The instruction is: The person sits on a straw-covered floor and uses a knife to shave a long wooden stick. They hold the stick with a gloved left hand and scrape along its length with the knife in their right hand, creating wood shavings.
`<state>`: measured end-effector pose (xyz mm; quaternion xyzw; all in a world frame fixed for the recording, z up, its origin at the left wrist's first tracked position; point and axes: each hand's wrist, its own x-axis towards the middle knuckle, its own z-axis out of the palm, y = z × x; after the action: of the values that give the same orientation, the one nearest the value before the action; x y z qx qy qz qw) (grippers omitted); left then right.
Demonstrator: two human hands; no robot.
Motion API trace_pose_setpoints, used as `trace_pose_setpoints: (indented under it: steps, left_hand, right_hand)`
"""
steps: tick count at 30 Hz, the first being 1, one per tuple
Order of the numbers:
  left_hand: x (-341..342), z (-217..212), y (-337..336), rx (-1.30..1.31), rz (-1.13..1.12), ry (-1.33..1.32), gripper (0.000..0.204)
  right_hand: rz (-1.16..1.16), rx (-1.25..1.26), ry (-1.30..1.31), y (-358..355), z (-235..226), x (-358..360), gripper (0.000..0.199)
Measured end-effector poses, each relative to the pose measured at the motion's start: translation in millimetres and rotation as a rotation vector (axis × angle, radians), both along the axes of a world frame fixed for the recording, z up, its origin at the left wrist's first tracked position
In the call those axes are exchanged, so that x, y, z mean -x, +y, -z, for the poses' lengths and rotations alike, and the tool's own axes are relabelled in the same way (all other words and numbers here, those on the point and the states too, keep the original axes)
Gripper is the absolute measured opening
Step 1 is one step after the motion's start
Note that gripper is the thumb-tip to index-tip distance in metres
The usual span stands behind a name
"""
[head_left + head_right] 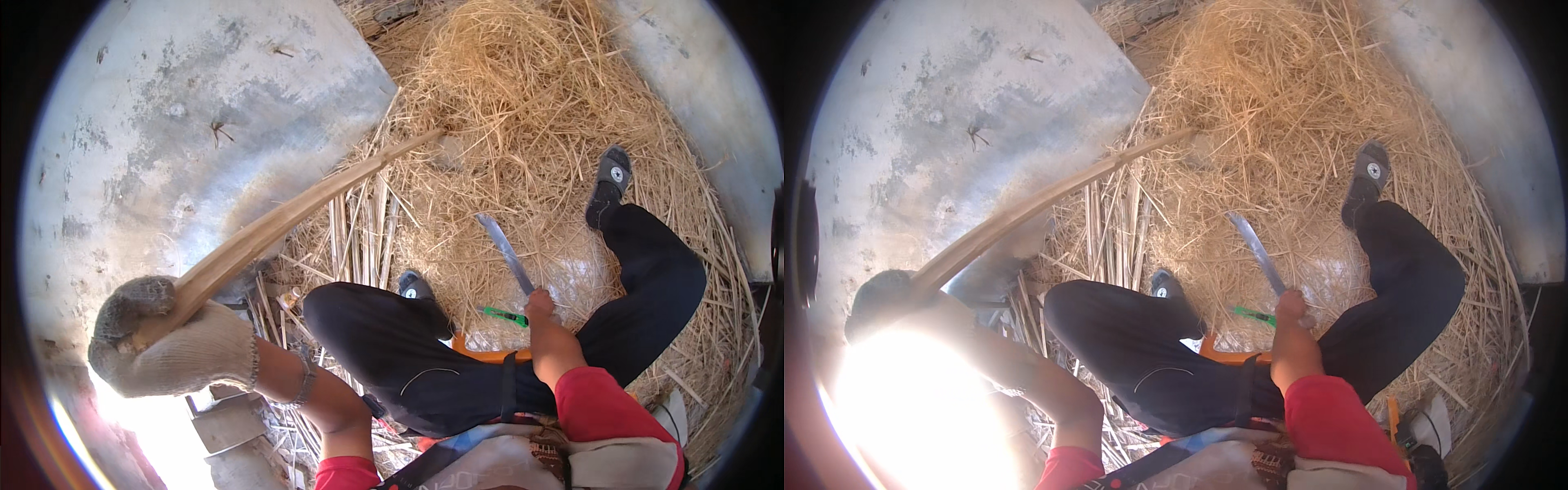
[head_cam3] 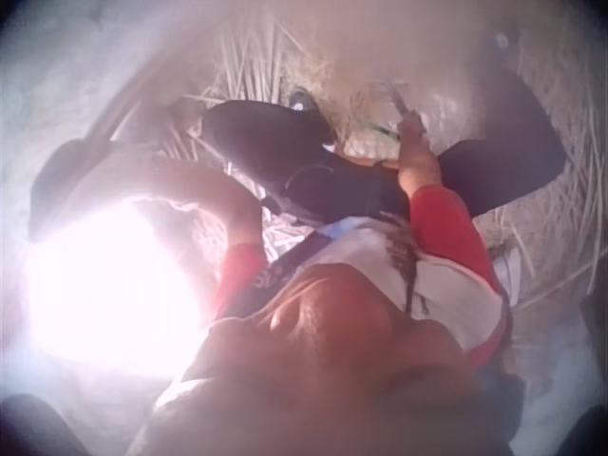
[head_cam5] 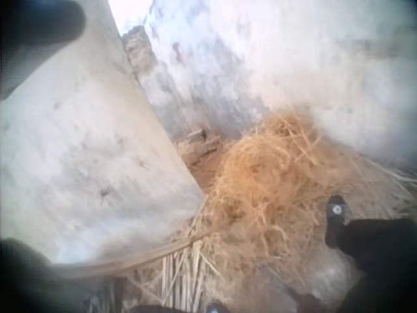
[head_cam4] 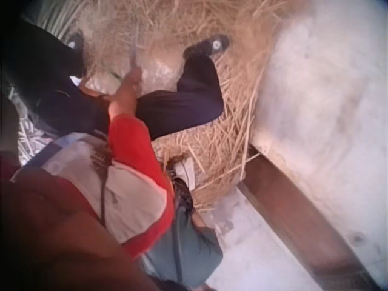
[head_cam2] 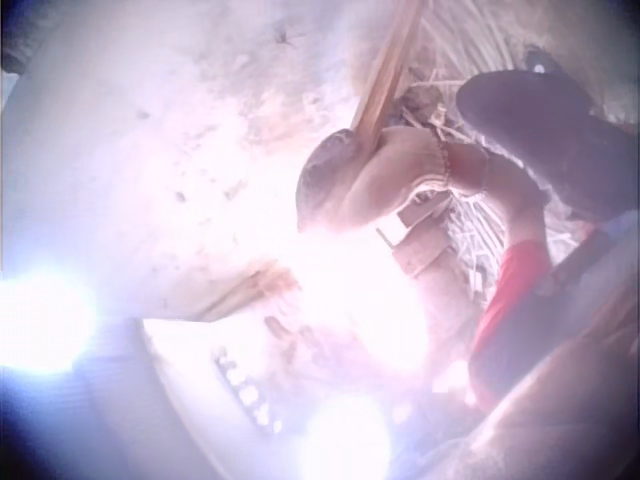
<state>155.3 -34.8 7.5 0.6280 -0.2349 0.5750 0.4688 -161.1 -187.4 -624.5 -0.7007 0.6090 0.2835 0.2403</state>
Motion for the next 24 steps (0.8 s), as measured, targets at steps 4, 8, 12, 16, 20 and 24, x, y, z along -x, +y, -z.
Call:
trace_pose_setpoints:
  steps: [4, 8, 12, 16, 20, 24]
  left_hand:
    - [12.0, -19.1, -33.4, 0.162, 0.302, 0.111, 0.031]
    - [26.3, -29.1, -39.0, 0.304, 0.486, 0.267, 0.032]
    - [36.6, -51.3, -26.6, 0.586, 0.459, 0.128, 0.03]
    - [60.3, -33.2, -29.6, 0.121, -0.038, 0.121, 0.031]
    - [60.6, -38.1, -32.2, 0.2, 0.369, 0.072, 0.042]
    - [43.0, -86.5, 37.2, 0.147, 0.486, -0.029, 0.05]
  right_hand:
    - [-0.024, 0.031, -0.208, -30.8, -69.2, -0.4, 0.032]
    - [0.024, -0.42, -0.233, -122.2, -199.7, -17.4, 0.015]
    - [0.153, -0.179, -0.45, -111.7, -361.9, -40.0, 0.015]
    - [0.318, -0.374, -0.814, -64.9, -433.3, -4.0, 0.027]
    - [0.343, -0.489, -1.224, -20.6, -434.0, 7.2, 0.021]
    - [0.405, -0.445, -1.177, -4.8, -459.6, 11.4, 0.026]
